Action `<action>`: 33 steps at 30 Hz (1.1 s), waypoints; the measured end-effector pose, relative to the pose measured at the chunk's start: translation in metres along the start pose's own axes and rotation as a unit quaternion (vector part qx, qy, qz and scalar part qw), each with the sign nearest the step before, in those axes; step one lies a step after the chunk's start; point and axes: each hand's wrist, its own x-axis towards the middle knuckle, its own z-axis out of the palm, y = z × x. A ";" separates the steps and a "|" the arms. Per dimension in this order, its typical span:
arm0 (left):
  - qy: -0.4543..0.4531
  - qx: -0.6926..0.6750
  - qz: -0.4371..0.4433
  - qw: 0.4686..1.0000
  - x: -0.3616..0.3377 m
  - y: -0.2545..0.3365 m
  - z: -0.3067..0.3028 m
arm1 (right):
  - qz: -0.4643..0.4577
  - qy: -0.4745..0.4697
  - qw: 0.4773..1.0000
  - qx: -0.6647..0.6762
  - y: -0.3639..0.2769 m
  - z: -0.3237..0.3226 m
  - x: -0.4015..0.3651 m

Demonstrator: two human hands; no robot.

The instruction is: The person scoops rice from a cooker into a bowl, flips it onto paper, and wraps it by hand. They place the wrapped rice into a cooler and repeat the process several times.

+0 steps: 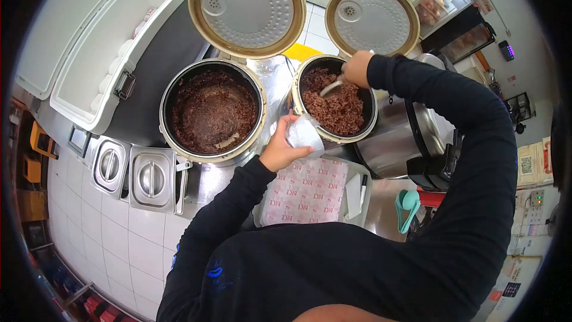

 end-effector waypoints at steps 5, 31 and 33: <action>0.012 -0.003 0.035 0.999 0.003 -0.012 -0.004 | 0.098 0.084 0.986 0.103 0.015 -0.024 -0.022; -0.029 0.003 -0.016 0.999 0.007 0.011 -0.008 | 0.111 0.019 0.783 0.612 -0.034 0.095 0.030; -0.021 -0.002 0.001 1.000 0.008 0.008 -0.008 | 0.122 0.032 0.794 0.595 -0.028 0.091 0.025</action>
